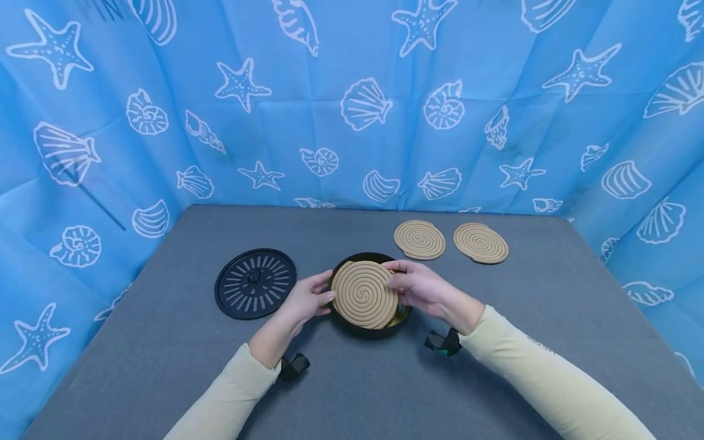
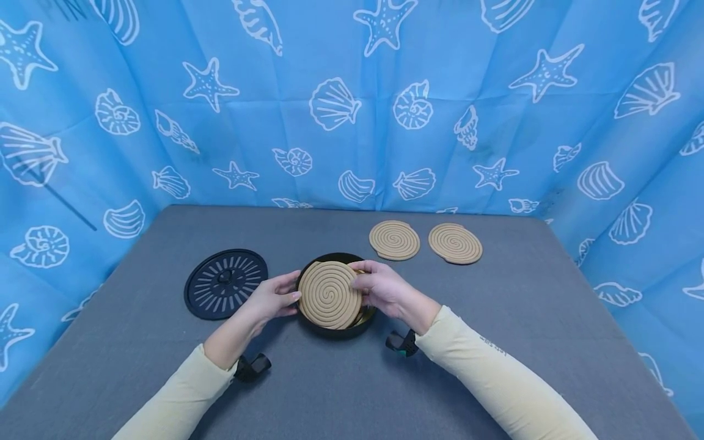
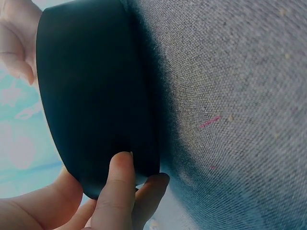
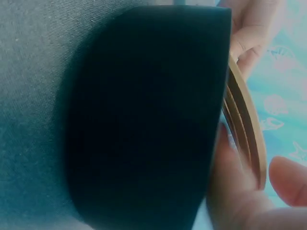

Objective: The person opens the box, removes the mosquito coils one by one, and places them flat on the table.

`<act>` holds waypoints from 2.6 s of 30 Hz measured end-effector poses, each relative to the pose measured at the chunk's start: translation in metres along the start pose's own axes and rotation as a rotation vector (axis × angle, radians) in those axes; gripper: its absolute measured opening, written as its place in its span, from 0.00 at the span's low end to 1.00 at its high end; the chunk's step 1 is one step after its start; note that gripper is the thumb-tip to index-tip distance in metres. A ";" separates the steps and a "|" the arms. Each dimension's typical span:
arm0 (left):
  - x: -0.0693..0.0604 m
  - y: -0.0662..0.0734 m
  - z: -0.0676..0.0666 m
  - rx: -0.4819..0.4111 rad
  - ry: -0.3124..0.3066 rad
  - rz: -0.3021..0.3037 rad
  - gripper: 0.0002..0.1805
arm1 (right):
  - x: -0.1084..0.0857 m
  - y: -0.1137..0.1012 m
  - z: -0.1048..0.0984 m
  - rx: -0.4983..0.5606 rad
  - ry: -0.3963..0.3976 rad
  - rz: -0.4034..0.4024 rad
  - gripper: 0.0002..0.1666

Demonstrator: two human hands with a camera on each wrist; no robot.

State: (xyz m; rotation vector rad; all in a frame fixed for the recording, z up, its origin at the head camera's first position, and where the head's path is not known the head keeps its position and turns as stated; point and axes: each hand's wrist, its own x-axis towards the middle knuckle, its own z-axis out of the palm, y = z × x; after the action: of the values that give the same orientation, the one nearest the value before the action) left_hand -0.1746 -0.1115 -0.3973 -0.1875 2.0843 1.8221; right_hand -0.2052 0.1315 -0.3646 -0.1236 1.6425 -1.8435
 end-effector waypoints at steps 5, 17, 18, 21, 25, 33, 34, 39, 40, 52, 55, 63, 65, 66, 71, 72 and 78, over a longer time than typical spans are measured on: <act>-0.001 0.001 0.000 0.001 0.001 0.004 0.29 | -0.002 0.000 -0.003 0.027 -0.049 0.033 0.30; -0.002 -0.001 0.000 0.008 -0.004 0.022 0.29 | -0.006 0.001 -0.009 0.088 -0.052 0.041 0.35; -0.002 -0.002 0.000 0.008 -0.003 0.024 0.29 | -0.007 0.001 -0.010 0.096 -0.052 0.032 0.35; -0.001 -0.003 0.000 0.011 0.003 0.029 0.29 | -0.012 0.002 -0.015 0.121 -0.057 0.006 0.36; -0.002 -0.002 0.001 0.016 0.003 0.030 0.29 | -0.018 0.001 -0.021 0.154 -0.041 -0.019 0.37; -0.003 0.000 0.001 0.009 -0.007 0.019 0.29 | -0.030 -0.003 -0.035 0.183 0.005 -0.053 0.37; -0.003 0.000 0.001 0.007 -0.006 0.018 0.29 | -0.032 -0.003 -0.037 0.187 0.005 -0.057 0.37; -0.003 -0.001 0.000 0.001 -0.006 0.012 0.29 | -0.040 -0.007 -0.045 0.223 0.007 -0.074 0.39; -0.002 -0.001 0.000 0.002 -0.006 0.011 0.29 | -0.041 -0.008 -0.047 0.231 0.009 -0.078 0.39; -0.001 0.000 -0.001 -0.001 0.003 -0.007 0.29 | -0.055 -0.015 -0.062 0.296 0.001 -0.139 0.42; -0.001 0.000 0.000 0.002 0.010 -0.005 0.29 | -0.058 -0.015 -0.067 0.316 -0.009 -0.156 0.41; -0.002 -0.001 0.001 0.015 0.020 0.030 0.29 | -0.066 -0.017 -0.083 0.386 -0.060 -0.215 0.39; -0.002 -0.001 0.002 0.019 0.022 0.030 0.28 | -0.068 -0.017 -0.087 0.405 -0.049 -0.217 0.41; -0.002 0.000 0.002 0.020 0.023 0.028 0.28 | -0.069 -0.018 -0.090 0.411 -0.046 -0.218 0.41; 0.000 0.000 0.001 0.015 0.019 0.014 0.29 | -0.076 -0.018 -0.100 0.453 -0.022 -0.232 0.33; 0.000 0.000 0.001 0.013 0.017 0.012 0.29 | -0.078 -0.018 -0.102 0.457 -0.020 -0.235 0.33; 0.001 0.000 -0.001 0.011 0.003 -0.001 0.30 | -0.084 -0.017 -0.114 0.487 -0.033 -0.258 0.37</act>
State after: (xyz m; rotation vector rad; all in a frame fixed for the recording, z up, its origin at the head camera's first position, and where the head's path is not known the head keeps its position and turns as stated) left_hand -0.1760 -0.1119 -0.3980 -0.1892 2.0958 1.8101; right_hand -0.2009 0.2723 -0.3431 -0.1581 1.1526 -2.3704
